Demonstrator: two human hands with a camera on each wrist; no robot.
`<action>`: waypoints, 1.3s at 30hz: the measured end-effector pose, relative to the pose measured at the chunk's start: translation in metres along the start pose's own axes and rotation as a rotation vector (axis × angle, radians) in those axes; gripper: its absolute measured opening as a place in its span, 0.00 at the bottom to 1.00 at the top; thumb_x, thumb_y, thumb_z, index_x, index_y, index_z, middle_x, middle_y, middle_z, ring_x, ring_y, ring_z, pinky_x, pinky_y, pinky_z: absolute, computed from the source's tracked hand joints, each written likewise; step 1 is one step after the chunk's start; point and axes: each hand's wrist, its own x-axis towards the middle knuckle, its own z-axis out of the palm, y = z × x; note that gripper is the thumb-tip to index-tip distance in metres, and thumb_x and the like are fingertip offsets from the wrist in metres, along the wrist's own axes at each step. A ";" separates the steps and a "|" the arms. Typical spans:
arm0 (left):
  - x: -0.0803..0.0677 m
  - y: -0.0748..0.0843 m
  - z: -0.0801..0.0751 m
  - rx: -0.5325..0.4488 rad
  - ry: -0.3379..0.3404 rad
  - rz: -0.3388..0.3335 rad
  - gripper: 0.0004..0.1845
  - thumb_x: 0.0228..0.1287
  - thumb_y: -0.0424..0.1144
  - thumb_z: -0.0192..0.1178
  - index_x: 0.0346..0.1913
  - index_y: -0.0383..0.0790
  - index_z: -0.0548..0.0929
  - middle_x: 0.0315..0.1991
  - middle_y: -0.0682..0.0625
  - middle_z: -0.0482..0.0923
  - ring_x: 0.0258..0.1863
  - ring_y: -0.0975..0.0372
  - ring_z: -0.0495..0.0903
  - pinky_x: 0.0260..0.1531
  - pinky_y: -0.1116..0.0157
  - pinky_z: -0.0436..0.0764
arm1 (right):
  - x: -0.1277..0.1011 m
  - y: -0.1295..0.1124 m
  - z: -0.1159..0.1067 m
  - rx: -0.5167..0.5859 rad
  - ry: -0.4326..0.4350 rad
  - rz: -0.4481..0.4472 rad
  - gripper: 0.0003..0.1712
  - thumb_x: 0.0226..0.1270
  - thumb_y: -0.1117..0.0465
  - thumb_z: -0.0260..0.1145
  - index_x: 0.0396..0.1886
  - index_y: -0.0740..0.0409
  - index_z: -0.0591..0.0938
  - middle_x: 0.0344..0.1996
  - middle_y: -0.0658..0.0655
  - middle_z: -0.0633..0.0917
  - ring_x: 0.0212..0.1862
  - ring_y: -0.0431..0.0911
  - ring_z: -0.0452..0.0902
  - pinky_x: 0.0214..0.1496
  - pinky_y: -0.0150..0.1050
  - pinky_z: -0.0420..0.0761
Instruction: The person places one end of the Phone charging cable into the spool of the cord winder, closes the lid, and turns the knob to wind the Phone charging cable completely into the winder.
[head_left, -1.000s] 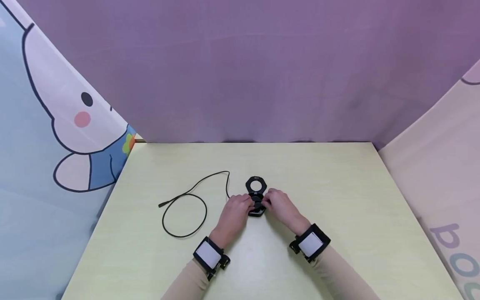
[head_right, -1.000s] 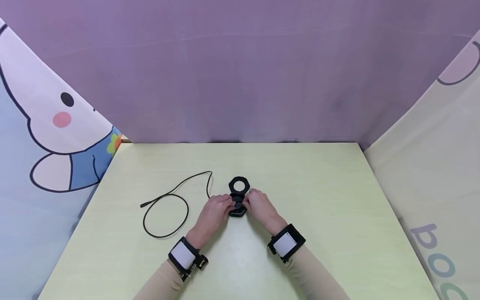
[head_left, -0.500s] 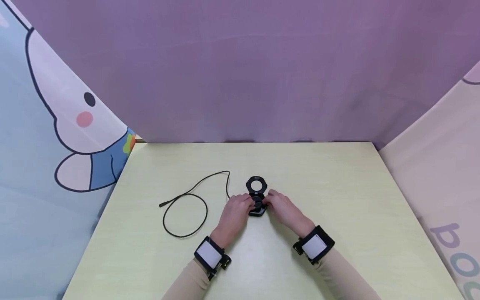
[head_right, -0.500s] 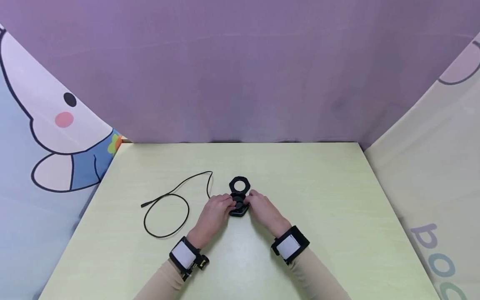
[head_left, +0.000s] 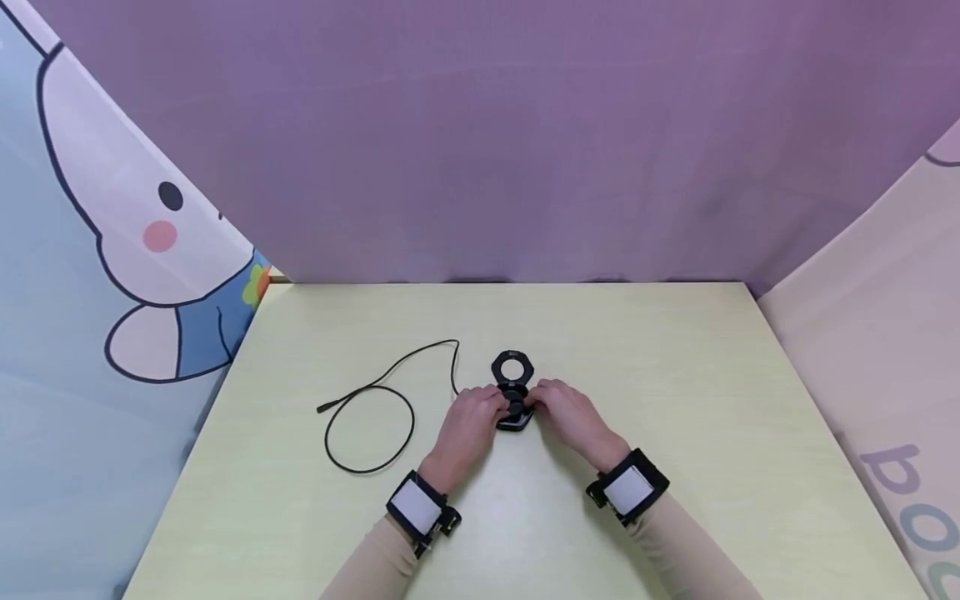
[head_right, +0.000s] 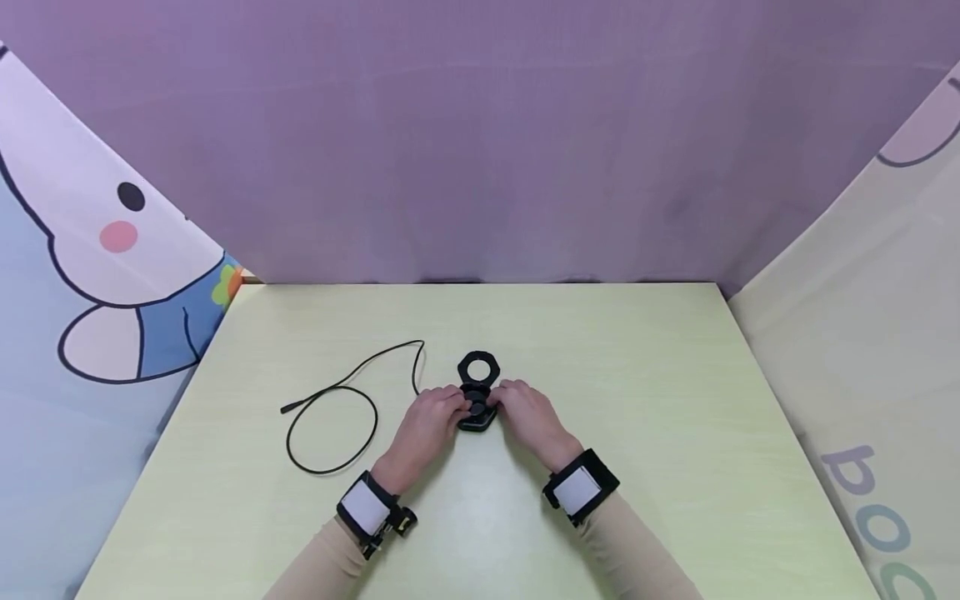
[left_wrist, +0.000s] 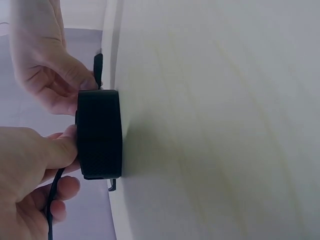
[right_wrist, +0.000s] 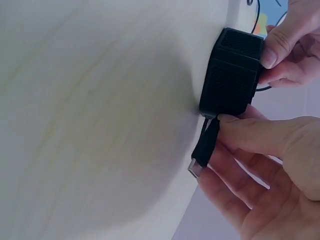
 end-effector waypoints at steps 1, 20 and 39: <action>0.000 0.000 0.000 0.000 0.000 0.000 0.03 0.63 0.36 0.73 0.37 0.42 0.91 0.35 0.53 0.85 0.36 0.60 0.84 0.38 0.63 0.81 | 0.000 0.001 0.000 0.010 -0.002 0.001 0.08 0.67 0.74 0.68 0.40 0.60 0.90 0.39 0.56 0.88 0.46 0.53 0.85 0.52 0.50 0.85; 0.003 0.002 -0.002 0.075 -0.055 0.024 0.02 0.64 0.38 0.72 0.35 0.43 0.90 0.35 0.54 0.85 0.35 0.60 0.84 0.37 0.63 0.81 | -0.001 -0.005 0.005 -0.055 0.125 -0.182 0.10 0.65 0.64 0.75 0.45 0.60 0.87 0.51 0.60 0.87 0.54 0.53 0.84 0.57 0.48 0.84; 0.006 -0.012 -0.011 -0.077 -0.105 0.009 0.05 0.70 0.29 0.64 0.43 0.39 0.89 0.39 0.51 0.88 0.40 0.58 0.87 0.46 0.60 0.84 | 0.006 -0.011 0.013 0.016 0.080 -0.205 0.17 0.67 0.62 0.74 0.52 0.63 0.87 0.51 0.59 0.88 0.54 0.52 0.84 0.60 0.45 0.83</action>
